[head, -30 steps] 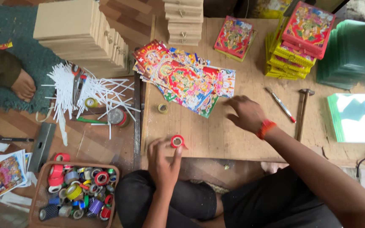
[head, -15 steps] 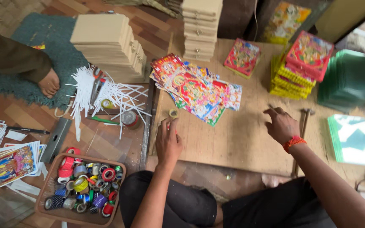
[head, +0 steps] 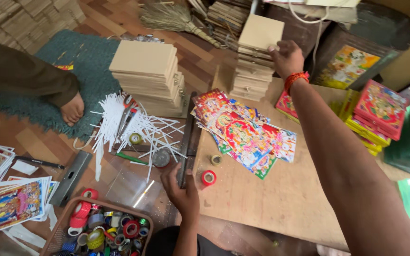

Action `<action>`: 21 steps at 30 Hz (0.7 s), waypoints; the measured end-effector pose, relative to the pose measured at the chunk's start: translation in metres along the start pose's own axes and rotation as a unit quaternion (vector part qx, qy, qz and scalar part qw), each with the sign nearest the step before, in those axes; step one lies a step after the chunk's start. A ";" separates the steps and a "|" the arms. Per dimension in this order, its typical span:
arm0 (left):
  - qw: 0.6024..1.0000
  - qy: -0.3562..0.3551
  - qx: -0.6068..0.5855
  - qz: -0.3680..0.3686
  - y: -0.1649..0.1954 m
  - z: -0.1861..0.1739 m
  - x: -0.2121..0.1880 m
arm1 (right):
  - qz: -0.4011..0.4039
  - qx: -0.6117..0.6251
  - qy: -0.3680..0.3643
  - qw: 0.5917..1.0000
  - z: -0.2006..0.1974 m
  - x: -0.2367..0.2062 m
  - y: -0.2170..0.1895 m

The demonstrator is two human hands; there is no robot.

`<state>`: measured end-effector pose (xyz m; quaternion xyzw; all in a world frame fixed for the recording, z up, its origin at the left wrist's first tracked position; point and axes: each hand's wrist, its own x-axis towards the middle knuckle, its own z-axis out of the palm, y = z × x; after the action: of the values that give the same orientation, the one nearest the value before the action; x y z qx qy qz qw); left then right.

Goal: The person sits on the floor and assembles small decorative cards by placing a printed image onto a cardboard base and securing it with red patterned tape. They repeatedly apply tape to the edges, smooth it down, and set the finished cards aside.

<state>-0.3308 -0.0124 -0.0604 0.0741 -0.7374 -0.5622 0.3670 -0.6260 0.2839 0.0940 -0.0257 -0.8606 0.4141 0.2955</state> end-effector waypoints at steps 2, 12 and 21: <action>0.999 0.029 -0.019 -0.015 -0.012 -0.005 0.007 | 0.014 0.024 0.019 0.999 0.010 0.007 0.002; 0.996 0.057 -0.049 -0.042 -0.015 -0.016 0.003 | 0.244 0.379 -0.030 0.892 -0.071 -0.044 0.008; 0.998 0.034 -0.004 0.051 0.026 -0.023 -0.027 | -0.082 -0.006 -0.077 0.994 -0.207 -0.313 0.027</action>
<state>-0.2895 -0.0066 -0.0472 0.0534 -0.7252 -0.5429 0.4202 -0.2636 0.3555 0.0221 0.0753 -0.8826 0.3835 0.2614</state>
